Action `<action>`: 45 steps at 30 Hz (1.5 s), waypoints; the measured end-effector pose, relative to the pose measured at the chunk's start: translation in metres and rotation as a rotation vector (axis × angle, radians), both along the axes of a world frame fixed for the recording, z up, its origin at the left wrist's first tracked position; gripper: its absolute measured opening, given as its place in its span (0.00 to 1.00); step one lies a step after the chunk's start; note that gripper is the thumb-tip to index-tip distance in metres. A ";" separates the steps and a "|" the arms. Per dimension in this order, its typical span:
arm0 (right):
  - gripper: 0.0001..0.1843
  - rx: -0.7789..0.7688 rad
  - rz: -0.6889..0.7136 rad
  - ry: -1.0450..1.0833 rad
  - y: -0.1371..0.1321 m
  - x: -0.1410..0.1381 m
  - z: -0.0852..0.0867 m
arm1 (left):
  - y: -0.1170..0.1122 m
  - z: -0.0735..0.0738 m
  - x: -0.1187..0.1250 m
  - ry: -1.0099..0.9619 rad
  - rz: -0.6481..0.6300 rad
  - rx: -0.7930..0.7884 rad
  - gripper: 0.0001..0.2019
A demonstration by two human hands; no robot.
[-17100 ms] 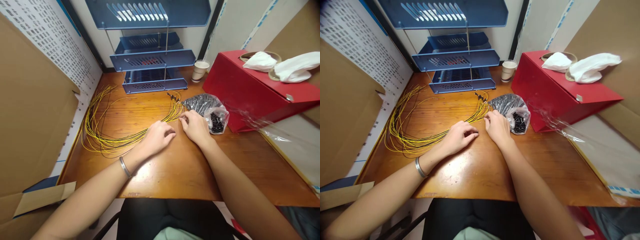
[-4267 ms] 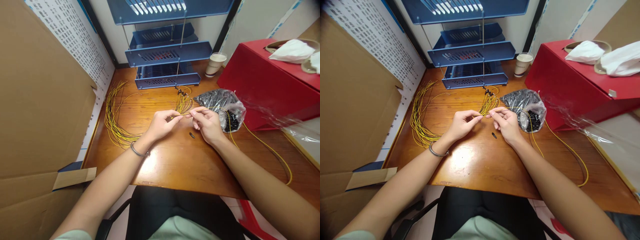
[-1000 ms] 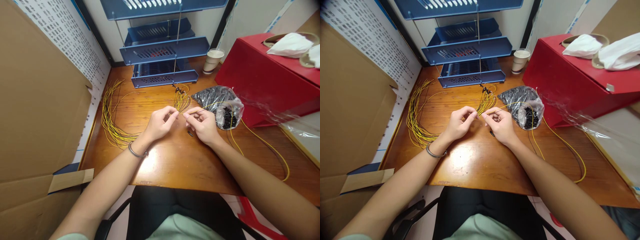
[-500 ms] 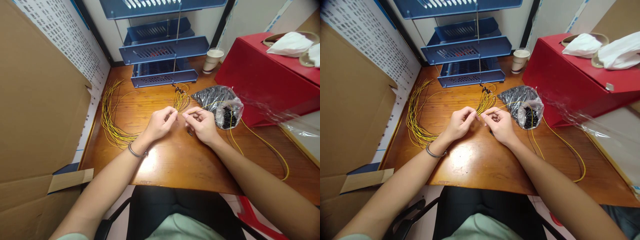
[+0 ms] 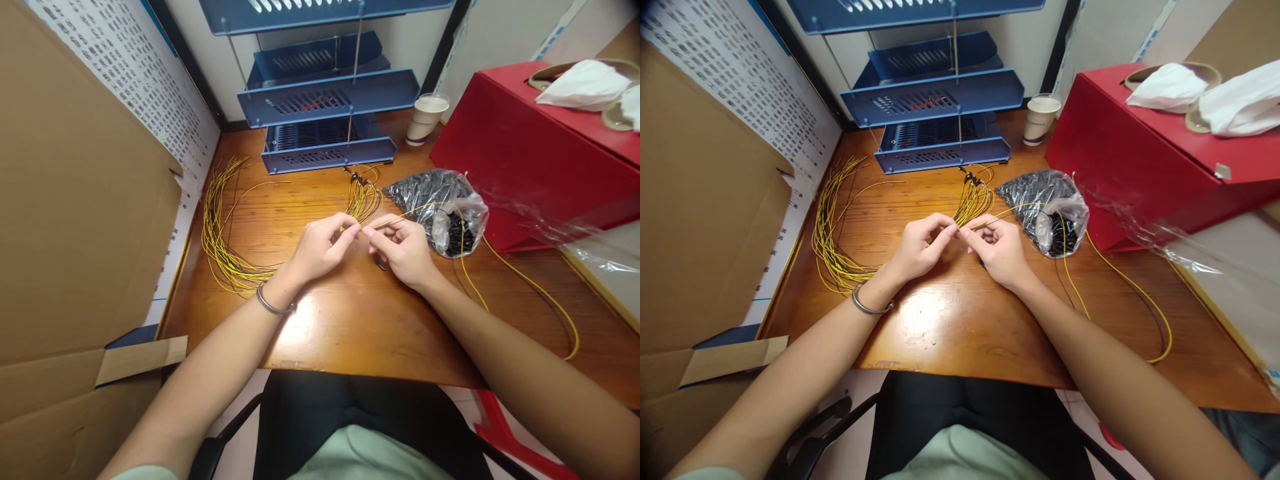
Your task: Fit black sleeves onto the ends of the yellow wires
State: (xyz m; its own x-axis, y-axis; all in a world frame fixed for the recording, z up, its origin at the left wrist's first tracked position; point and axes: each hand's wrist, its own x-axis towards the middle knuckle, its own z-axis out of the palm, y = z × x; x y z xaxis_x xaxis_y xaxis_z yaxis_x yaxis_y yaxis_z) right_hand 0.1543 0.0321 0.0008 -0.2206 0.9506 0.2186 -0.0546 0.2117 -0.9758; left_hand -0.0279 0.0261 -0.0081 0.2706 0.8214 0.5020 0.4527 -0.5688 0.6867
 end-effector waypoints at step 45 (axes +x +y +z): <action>0.20 -0.051 0.034 -0.067 -0.005 -0.005 0.003 | 0.001 0.001 0.003 -0.049 0.064 -0.027 0.19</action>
